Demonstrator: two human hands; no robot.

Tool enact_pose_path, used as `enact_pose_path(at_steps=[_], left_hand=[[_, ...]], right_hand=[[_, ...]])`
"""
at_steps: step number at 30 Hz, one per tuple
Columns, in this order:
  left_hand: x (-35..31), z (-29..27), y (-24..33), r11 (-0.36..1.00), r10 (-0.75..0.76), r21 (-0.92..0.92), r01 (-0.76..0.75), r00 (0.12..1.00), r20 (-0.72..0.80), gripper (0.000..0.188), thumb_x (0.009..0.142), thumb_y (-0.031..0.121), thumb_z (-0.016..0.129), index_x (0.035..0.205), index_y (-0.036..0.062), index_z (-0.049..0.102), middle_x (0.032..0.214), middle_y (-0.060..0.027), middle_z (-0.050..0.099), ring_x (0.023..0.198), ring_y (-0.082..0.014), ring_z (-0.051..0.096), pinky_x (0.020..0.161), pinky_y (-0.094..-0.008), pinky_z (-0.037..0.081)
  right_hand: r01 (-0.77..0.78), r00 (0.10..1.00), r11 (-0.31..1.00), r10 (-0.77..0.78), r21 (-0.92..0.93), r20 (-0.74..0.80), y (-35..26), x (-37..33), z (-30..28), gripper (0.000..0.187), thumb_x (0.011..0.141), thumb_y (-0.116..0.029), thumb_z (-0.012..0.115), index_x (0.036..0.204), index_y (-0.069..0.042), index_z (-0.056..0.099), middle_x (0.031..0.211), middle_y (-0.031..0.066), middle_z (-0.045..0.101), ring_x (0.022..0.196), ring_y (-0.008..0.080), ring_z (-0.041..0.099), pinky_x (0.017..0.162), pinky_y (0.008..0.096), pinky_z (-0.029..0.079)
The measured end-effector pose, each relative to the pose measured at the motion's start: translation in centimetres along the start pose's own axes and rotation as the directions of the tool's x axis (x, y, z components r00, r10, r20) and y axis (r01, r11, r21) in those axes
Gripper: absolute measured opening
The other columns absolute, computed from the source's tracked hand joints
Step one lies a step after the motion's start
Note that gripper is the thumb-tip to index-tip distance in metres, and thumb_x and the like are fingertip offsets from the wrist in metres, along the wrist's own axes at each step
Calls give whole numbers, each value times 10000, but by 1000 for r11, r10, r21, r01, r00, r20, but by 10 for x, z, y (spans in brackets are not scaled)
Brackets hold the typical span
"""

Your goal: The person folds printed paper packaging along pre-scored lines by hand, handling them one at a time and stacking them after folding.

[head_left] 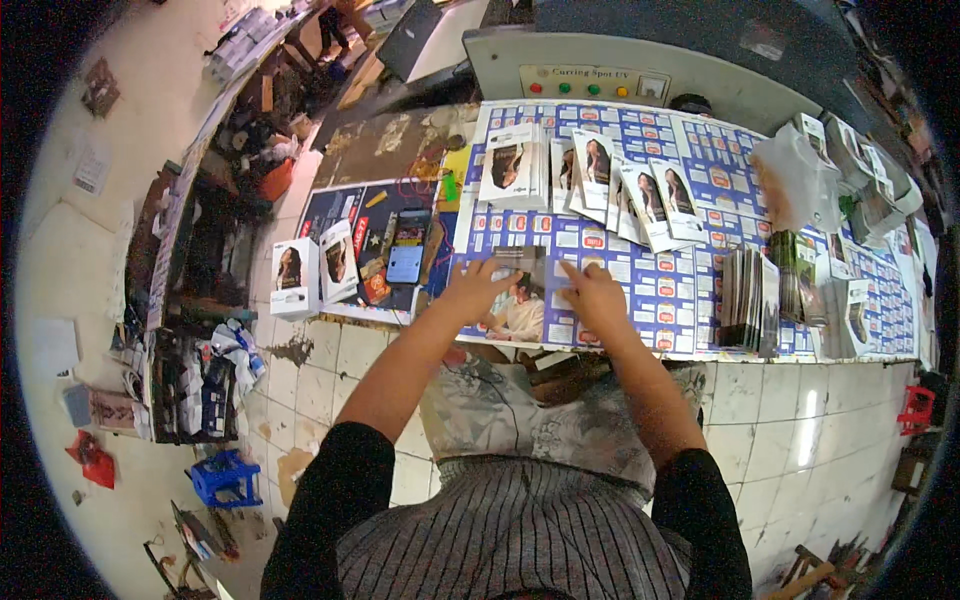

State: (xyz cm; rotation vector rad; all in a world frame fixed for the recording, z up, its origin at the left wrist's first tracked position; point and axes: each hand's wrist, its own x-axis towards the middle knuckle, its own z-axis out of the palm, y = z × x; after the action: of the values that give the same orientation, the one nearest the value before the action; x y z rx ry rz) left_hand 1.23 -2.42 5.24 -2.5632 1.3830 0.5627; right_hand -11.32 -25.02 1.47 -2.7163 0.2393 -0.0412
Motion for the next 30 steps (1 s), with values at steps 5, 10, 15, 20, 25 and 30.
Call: enact_pose_path(at_steps=[5,10,15,20,25,30], left_hand=[[4,14,-4,1000,7,-28,-7,1000,12,1109,621,331,911,1545,346,296,1546,-151,302,1415,-411,305,1101,-651,293],[-6,52,-20,963,117,-230,-140,987,-112,885,808,319,780,1555,228,315,1622,-178,189,1492,-366,199,1184,-538,185],[-32,67,-20,876,37,-460,-144,972,-234,798,892,405,674,1570,240,288,1656,-152,116,1537,-323,47,1198,-542,25],[-24,65,-13,865,11,-484,-130,971,-240,780,911,388,647,1567,173,286,1651,-137,154,1534,-312,80,1200,-525,20],[-41,89,-21,838,-178,-536,-102,878,-445,780,876,433,667,1507,83,372,1585,-195,288,1489,-342,231,1195,-501,163],[-37,68,5,956,-123,-288,-57,813,-568,667,865,505,657,1390,111,536,1483,-202,405,1351,-396,384,1134,-530,260]], right_hand=[[-204,950,975,175,-91,-257,-10,53,-1,518,892,-316,665,1381,-205,536,1116,115,597,1106,312,576,843,486,506],[-122,869,992,127,41,-477,-4,34,40,627,870,-320,703,1368,-1,495,1115,169,612,1048,355,606,850,471,514],[-248,924,494,378,833,51,-55,-13,33,632,853,-313,707,1304,83,508,1156,248,639,957,355,657,839,417,522],[-256,963,600,224,758,148,-62,-19,36,396,843,-296,693,1099,5,669,950,175,688,852,238,654,743,354,514],[5,875,421,437,907,-207,-54,-15,-47,173,864,-124,619,991,-18,671,867,198,651,893,357,658,791,426,519],[-132,501,990,111,51,-859,41,23,-118,391,814,-25,654,1204,-44,643,1043,175,597,934,373,580,786,456,487]])
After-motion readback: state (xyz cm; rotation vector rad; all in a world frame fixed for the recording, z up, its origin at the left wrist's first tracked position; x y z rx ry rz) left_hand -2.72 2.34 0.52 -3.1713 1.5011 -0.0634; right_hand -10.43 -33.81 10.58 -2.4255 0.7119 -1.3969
